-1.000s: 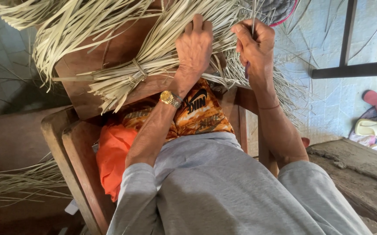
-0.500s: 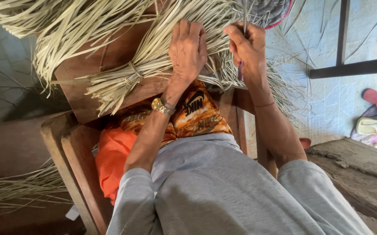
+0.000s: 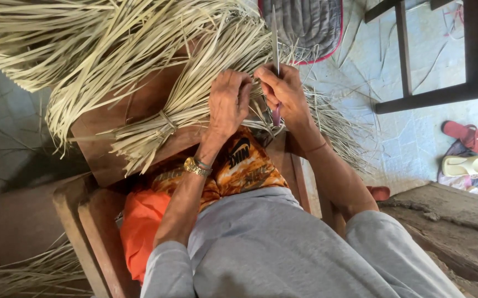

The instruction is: Splitting and trimming dried plant fibers using a knife to prepare them for weaving or crafting.

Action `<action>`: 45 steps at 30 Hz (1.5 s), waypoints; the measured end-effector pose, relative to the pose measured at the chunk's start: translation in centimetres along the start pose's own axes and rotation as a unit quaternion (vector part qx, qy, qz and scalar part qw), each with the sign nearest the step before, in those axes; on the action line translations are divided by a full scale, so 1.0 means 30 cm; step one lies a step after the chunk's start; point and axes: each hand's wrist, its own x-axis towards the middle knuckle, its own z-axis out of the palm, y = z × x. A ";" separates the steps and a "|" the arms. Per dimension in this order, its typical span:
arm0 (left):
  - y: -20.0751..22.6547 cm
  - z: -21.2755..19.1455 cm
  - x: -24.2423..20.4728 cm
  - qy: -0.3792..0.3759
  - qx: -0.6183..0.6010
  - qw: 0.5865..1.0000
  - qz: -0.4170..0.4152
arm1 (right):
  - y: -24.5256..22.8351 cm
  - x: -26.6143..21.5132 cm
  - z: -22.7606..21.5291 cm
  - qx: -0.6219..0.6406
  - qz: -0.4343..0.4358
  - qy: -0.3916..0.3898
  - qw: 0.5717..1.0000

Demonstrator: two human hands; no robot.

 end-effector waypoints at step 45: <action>-0.026 -0.108 -0.002 0.007 -0.046 0.998 -0.046 | 0.113 0.069 -0.082 0.166 -0.194 -0.113 0.960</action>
